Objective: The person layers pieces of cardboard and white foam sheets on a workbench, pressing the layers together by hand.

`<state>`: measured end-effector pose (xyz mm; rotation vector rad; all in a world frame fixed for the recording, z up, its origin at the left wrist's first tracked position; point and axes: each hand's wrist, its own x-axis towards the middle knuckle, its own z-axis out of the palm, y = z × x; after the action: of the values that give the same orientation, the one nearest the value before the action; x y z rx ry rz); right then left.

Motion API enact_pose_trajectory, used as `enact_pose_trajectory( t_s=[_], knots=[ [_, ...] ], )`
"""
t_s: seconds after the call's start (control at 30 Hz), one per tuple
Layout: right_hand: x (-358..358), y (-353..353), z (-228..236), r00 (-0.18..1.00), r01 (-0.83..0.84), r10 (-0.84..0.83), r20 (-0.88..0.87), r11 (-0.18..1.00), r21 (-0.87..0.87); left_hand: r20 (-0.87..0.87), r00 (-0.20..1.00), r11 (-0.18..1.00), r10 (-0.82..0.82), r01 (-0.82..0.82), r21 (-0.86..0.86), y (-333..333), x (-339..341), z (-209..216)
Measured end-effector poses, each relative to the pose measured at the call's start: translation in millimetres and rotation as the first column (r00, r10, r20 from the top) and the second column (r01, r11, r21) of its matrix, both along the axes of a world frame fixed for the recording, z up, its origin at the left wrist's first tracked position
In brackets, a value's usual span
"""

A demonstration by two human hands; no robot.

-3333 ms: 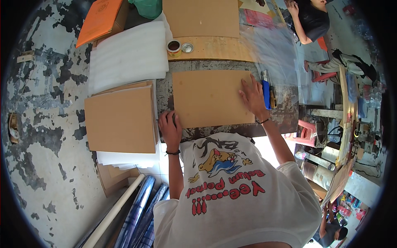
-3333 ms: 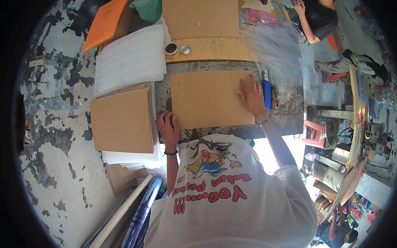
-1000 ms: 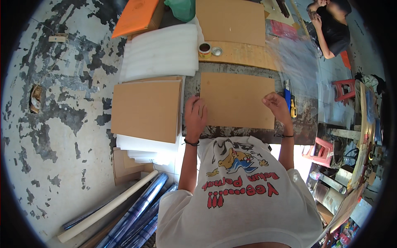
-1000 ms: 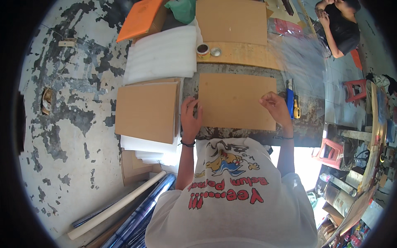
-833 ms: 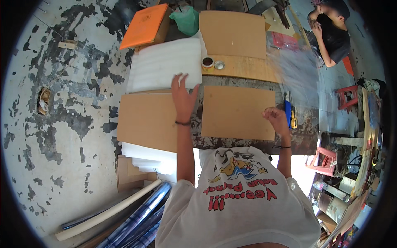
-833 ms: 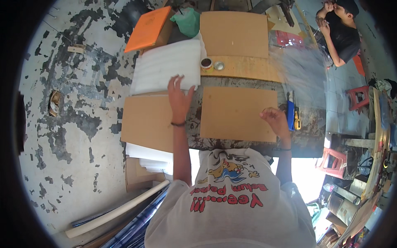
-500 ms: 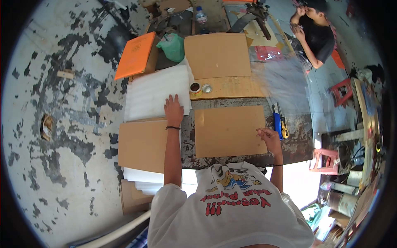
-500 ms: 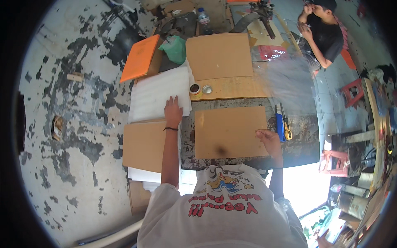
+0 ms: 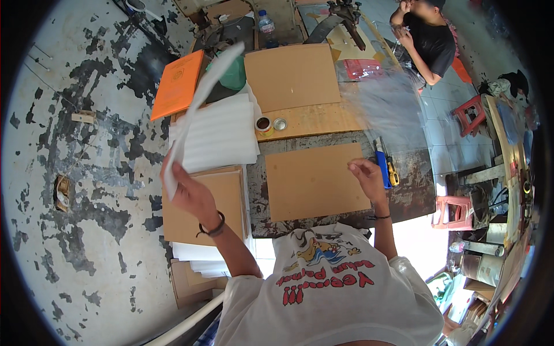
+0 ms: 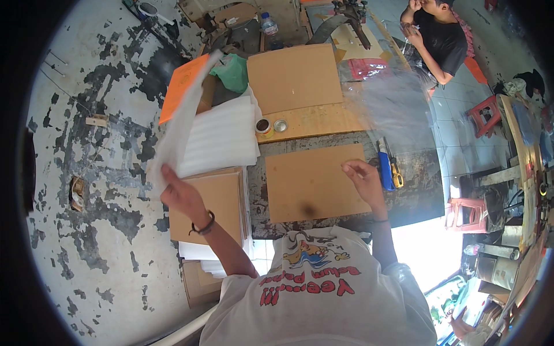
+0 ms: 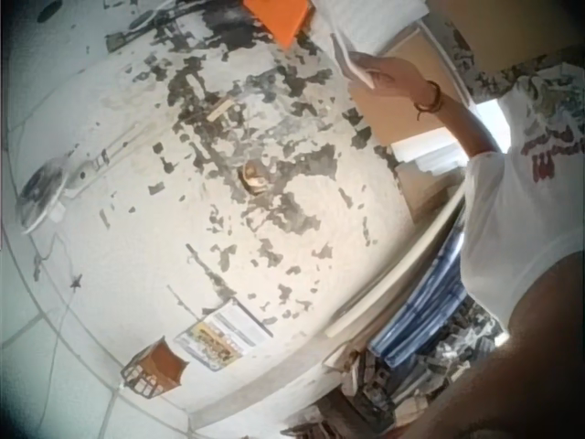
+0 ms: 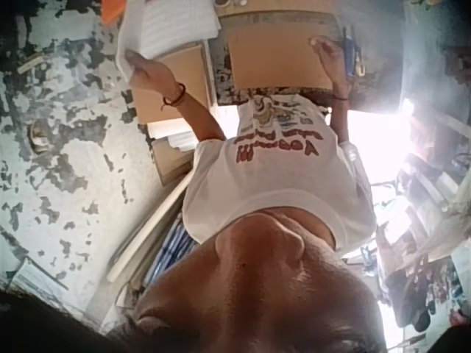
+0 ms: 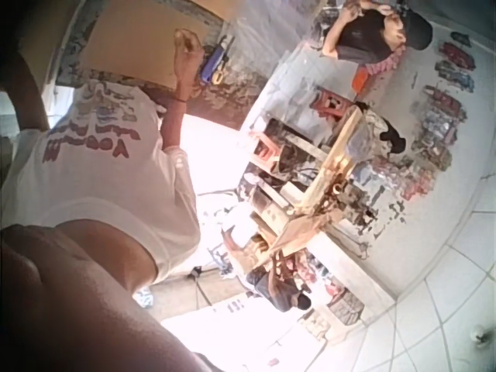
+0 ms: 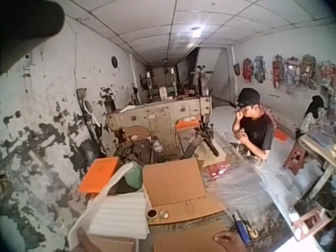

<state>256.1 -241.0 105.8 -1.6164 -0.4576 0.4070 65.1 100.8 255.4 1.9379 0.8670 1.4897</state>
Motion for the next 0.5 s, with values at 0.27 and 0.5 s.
enact_pose_trajectory(
  t_s=[0.27, 0.5],
  knots=[
    [22.6, 38.9, 18.1, 0.994, -0.093, 0.103, -0.017, 0.944, 0.316, 0.804, 0.580, 0.545, -0.128, 0.719, -0.432, -99.9, 8.8, -32.7],
    [6.3, -13.5, 14.4, 0.953, -0.090, 0.131, -0.273, 0.983, 0.159, 0.840, 0.519, 0.204, -0.158, 0.850, -0.486, -149.3, -0.3, -106.8]
  ],
)
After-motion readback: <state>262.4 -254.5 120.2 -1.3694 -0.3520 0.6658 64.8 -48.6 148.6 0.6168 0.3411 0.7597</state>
